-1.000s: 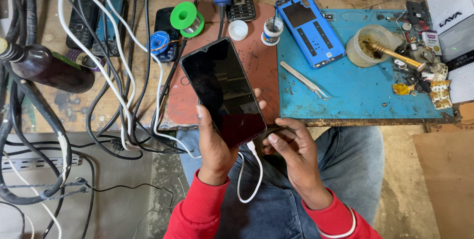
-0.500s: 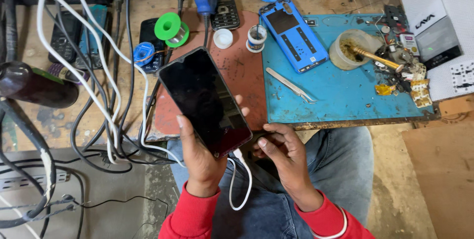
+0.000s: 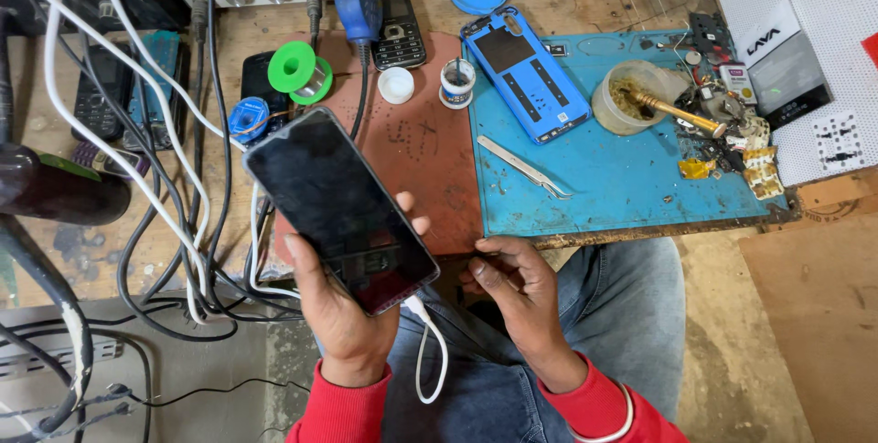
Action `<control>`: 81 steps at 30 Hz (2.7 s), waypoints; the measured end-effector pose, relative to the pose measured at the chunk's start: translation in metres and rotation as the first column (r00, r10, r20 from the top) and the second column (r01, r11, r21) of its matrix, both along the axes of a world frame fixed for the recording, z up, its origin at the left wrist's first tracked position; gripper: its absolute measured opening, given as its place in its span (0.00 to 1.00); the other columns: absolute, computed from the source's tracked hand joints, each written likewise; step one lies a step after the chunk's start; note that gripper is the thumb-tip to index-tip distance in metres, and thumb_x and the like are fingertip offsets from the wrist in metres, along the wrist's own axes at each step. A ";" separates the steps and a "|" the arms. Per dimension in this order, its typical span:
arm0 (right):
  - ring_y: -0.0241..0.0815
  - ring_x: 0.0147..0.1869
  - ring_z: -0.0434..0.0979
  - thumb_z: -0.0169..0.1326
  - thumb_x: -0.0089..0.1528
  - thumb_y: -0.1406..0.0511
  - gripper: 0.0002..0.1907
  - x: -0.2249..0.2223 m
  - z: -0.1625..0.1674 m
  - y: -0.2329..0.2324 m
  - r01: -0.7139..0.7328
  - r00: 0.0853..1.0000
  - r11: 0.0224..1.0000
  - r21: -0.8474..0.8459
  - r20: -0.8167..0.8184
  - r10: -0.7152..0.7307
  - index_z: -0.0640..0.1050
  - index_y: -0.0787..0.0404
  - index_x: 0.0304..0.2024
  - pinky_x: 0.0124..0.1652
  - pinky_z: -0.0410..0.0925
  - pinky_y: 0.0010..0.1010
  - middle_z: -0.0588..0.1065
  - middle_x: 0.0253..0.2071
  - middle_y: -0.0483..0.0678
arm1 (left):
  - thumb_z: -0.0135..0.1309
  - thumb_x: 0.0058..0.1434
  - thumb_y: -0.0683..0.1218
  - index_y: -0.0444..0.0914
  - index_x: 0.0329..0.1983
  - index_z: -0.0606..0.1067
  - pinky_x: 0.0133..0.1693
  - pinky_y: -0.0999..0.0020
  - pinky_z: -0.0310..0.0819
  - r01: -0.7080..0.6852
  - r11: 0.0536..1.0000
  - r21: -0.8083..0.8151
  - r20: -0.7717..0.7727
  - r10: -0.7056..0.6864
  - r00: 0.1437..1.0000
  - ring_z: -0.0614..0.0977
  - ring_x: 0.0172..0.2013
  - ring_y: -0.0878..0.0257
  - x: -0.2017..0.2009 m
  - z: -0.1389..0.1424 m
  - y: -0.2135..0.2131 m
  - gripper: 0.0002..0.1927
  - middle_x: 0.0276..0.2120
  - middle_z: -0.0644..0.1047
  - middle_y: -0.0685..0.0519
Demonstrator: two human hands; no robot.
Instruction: The person solders a small component onto a phone part using a soldering iron, then fits the part into an opened smartphone body and presses it into place. They attach a charging cable to the phone and hold the assembled phone while looking at its screen.
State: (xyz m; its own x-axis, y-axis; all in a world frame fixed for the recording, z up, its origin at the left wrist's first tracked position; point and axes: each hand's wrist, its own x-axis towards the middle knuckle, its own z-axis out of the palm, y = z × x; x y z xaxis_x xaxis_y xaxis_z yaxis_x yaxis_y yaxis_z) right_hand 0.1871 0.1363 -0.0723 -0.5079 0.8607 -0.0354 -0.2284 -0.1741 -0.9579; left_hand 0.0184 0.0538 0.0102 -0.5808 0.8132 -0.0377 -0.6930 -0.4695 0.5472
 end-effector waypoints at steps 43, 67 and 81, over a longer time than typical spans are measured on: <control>0.32 0.42 0.79 0.64 0.58 0.74 0.19 -0.020 0.072 -0.020 -0.108 0.994 0.992 -0.058 -0.033 0.107 0.80 0.70 0.53 0.44 0.74 0.25 0.82 0.41 0.46 | 0.57 0.66 0.47 0.27 0.66 0.64 0.50 0.50 0.81 0.031 0.992 -0.118 -0.231 -0.058 0.971 0.83 0.51 0.46 0.009 -0.007 0.003 0.31 0.55 0.77 0.34; 0.35 0.49 0.79 0.65 0.61 0.66 0.20 0.010 0.098 -0.062 -0.178 0.966 0.901 0.395 0.245 0.083 0.77 0.66 0.53 0.51 0.72 0.27 0.80 0.44 0.48 | 0.59 0.48 0.53 0.41 0.83 0.47 0.36 0.61 0.67 -0.054 0.922 0.383 -0.073 0.089 0.993 0.74 0.29 0.59 0.027 0.010 -0.011 0.59 0.42 0.69 0.46; 0.25 0.32 0.69 0.63 0.63 0.67 0.14 -0.004 0.079 -0.076 -0.157 0.980 0.962 0.225 0.154 0.124 0.79 0.69 0.48 0.31 0.66 0.17 0.73 0.29 0.41 | 0.54 0.52 0.56 0.35 0.79 0.52 0.33 0.67 0.62 -0.179 0.848 0.498 0.026 0.192 0.981 0.70 0.24 0.62 0.041 0.008 -0.004 0.52 0.35 0.68 0.49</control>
